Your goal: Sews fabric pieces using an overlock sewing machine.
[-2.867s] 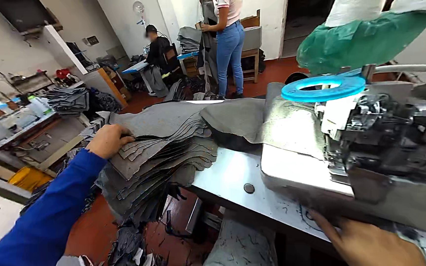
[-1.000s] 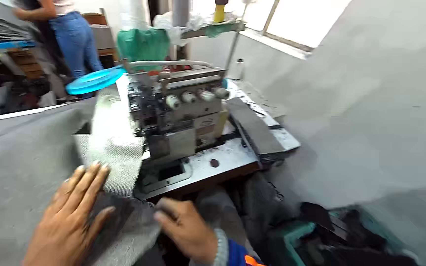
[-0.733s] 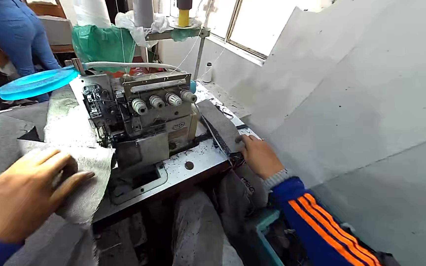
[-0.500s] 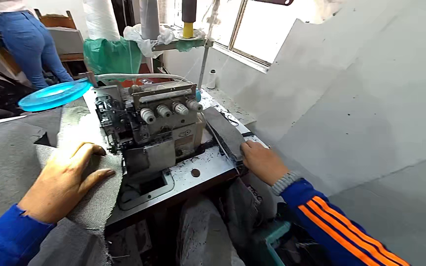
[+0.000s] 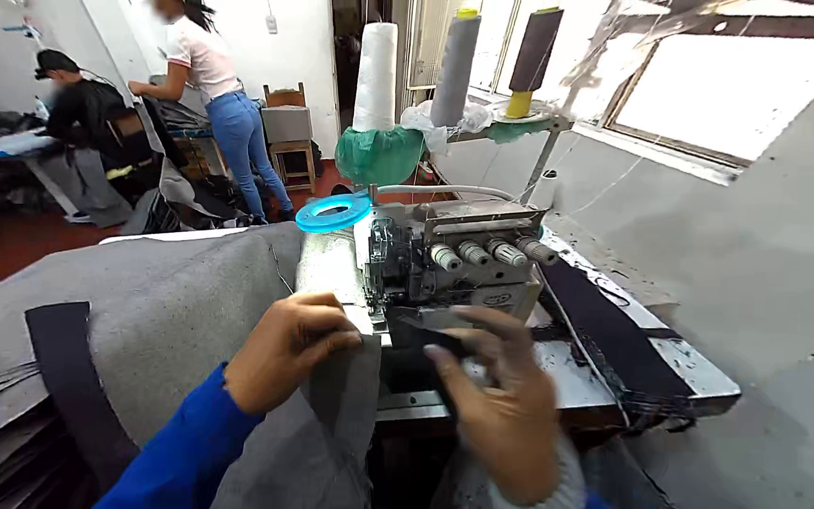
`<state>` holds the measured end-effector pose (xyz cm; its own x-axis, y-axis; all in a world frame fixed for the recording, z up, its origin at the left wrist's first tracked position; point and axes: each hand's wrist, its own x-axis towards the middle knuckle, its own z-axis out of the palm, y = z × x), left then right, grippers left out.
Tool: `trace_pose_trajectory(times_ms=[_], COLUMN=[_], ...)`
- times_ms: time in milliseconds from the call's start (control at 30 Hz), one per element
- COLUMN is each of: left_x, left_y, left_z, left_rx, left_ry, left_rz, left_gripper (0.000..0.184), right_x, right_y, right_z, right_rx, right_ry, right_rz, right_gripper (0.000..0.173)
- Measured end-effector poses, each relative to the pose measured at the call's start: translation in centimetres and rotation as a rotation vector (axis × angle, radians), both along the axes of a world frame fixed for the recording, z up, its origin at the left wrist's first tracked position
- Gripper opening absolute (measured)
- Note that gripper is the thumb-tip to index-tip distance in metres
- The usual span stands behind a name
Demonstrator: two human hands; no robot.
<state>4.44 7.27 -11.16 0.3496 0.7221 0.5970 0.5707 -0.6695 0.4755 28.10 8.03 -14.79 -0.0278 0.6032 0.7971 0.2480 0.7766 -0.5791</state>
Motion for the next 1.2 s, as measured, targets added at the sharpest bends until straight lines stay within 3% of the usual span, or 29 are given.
trace_pose_trajectory(times_ms=[100, 267, 367, 400, 467, 600, 700, 767, 867, 1000, 1100, 1133, 1200], left_x=[0.3, -0.1, -0.2, -0.1, 0.1, 0.3, 1.9, 3.8, 6.0, 5.7, 5.4, 5.5, 5.8], left_y=[-1.4, -1.7, -1.8, -1.7, -1.1, 1.7, 1.6, 0.2, -1.0, 0.0, -0.7, -1.4, -3.2], left_z=[0.3, -0.3, -0.7, -0.7, -0.8, -4.3, -6.2, -6.0, -4.9, -4.7, -3.0, -2.4, -1.8], left_rx=[0.016, -0.016, 0.020, 0.033, 0.060, 0.040, 0.234, 0.347, 0.260, 0.136, 0.092, 0.077, 0.063], left_ry=[-0.108, -0.192, -0.164, -0.140, -0.059, 0.039, 0.118, 0.276, 0.422, 0.342, 0.316, 0.323, 0.353], left_rz=[-0.028, 0.002, 0.056, 0.088, 0.168, 0.262, 0.371, 0.445, 0.487, 0.454, 0.409, 0.358, 0.248], left_gripper=[0.015, 0.006, 0.006, 0.006, 0.006, 0.017, 0.011, 0.018, 0.037, 0.022, 0.020, 0.027, 0.058], right_x=[-4.4, -6.8, -7.3, -7.4, -7.3, -7.6, -6.3, -5.0, -3.6, -2.8, -2.3, -2.2, -2.2], right_y=[-1.1, -2.2, -2.3, -2.7, -4.2, -7.5, -7.4, -7.2, -6.4, -4.7, -3.1, -2.5, -1.5], right_z=[0.3, 1.2, 0.1, -0.7, -3.1, -7.3, -8.4, -8.5, -7.9, -6.9, -6.3, -6.3, -6.1], right_rx=[-0.249, -0.362, -0.408, -0.406, -0.491, -0.889, -0.889, -0.847, -0.799, -0.739, -0.770, -0.764, -0.756], right_ry=[0.156, 0.323, 0.418, 0.397, 0.262, 0.024, -0.051, -0.098, -0.129, -0.056, 0.024, 0.046, 0.093], right_rz=[0.176, 0.309, 0.319, 0.314, 0.354, 0.480, 0.481, 0.458, 0.397, 0.400, 0.477, 0.518, 0.610], right_gripper=[0.032, 0.026, 0.014, 0.009, 0.028, 0.014, 0.017, 0.019, 0.019, 0.022, 0.027, 0.029, 0.029])
